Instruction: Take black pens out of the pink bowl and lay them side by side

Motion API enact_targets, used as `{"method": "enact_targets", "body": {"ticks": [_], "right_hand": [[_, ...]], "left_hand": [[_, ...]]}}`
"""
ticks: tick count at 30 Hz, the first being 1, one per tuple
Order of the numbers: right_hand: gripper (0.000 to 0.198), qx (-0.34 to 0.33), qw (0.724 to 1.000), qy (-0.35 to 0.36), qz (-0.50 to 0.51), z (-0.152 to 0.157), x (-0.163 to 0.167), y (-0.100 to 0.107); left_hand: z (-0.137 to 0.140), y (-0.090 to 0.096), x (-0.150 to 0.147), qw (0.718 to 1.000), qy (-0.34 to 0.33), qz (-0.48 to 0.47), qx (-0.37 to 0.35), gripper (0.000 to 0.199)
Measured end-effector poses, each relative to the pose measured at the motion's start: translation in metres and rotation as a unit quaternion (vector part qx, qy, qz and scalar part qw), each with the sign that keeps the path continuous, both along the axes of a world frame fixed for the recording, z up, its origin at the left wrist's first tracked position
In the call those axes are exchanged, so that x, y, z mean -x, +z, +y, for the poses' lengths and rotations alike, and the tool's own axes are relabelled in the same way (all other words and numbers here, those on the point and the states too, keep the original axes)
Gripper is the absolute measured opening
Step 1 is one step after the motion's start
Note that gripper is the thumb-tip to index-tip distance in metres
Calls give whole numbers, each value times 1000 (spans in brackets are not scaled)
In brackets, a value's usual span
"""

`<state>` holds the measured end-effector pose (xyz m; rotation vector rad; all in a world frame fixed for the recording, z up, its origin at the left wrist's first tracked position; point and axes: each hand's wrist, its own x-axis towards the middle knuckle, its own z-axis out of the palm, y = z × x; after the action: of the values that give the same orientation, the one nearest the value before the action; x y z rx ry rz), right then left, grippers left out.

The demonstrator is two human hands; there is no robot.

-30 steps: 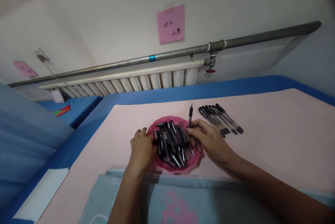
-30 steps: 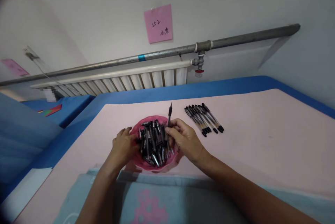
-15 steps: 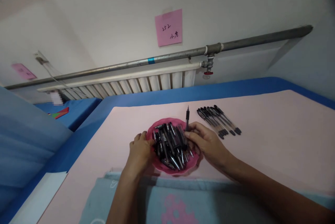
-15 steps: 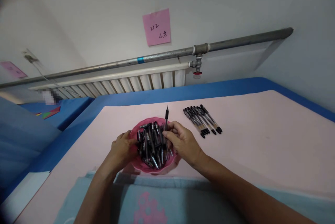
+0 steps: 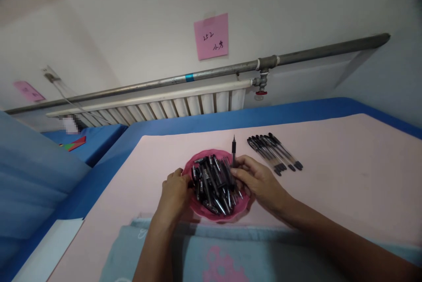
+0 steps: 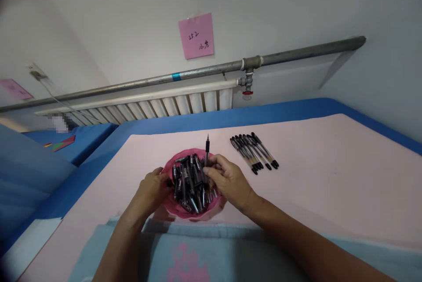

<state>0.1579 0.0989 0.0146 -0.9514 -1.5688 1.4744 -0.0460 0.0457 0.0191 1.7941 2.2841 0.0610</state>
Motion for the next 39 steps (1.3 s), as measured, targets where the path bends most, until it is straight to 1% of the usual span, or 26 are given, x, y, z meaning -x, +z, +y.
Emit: {"method": "enact_targets", "body": {"ticks": [3, 5, 7, 9, 10, 11, 12, 14, 15, 17, 18, 20, 22, 24, 26, 28, 31, 33, 35, 39], "right_hand": [[14, 5, 1000, 2, 4, 0, 1, 1], [14, 3, 1000, 2, 2, -1, 1, 1], [13, 0, 1000, 0, -6, -1, 1, 1], [13, -3, 1000, 1, -14, -1, 0, 2], [12, -5, 1000, 3, -16, -2, 0, 2], [12, -10, 1000, 5, -17, -2, 0, 3], [11, -17, 1000, 8, -17, -3, 0, 4], [10, -41, 999, 21, -24, -5, 0, 6], [9, -57, 997, 31, -32, -7, 0, 6], [8, -85, 993, 61, -55, -10, 1, 6], [7, -95, 990, 78, -64, -11, 1, 6], [6, -96, 987, 105, -70, -15, 1, 7], [7, -76, 990, 111, -50, -18, 2, 8], [9, -43, 994, 97, -17, -20, 2, 11], [10, -16, 996, 87, 9, -22, 2, 14], [11, -13, 996, 85, 12, -22, 2, 16], [14, -36, 997, 66, -10, -21, 3, 16], [13, -42, 997, 56, -20, -20, 3, 15], [11, -44, 997, 60, -21, -19, 3, 14], [7, -59, 996, 52, -49, -16, 2, 10]], "left_hand": [[0, -2, 1, 1000, -4, -22, -9, 23], [1, -2, 2, 999, -1, -36, -34, 22], [1, 1, 2, 993, 21, -53, -103, 19], [0, 7, 2, 972, 67, -108, -196, 15], [0, 10, 2, 953, 92, -168, -235, 14], [-1, 13, 1, 926, 114, -250, -260, 14], [-1, 16, 0, 890, 129, -345, -268, 15], [-2, 19, -3, 800, 146, -526, -251, 16], [-1, 20, -5, 754, 156, -592, -237, 19], [0, 21, -8, 678, 186, -675, -224, 25], [1, 21, -10, 648, 200, -701, -222, 28], [2, 21, -14, 604, 204, -741, -211, 29], [2, 22, -22, 579, 185, -773, -179, 29], [1, 22, -32, 575, 169, -788, -141, 30], [0, 20, -45, 591, 167, -780, -117, 31], [-1, 17, -56, 622, 165, -757, -115, 31], [0, 11, -63, 666, 143, -723, -117, 30], [0, 10, -61, 685, 122, -711, -104, 28], [-1, 12, -56, 707, 96, -695, -85, 27], [-5, 20, -49, 778, 57, -621, -73, 23]]}}
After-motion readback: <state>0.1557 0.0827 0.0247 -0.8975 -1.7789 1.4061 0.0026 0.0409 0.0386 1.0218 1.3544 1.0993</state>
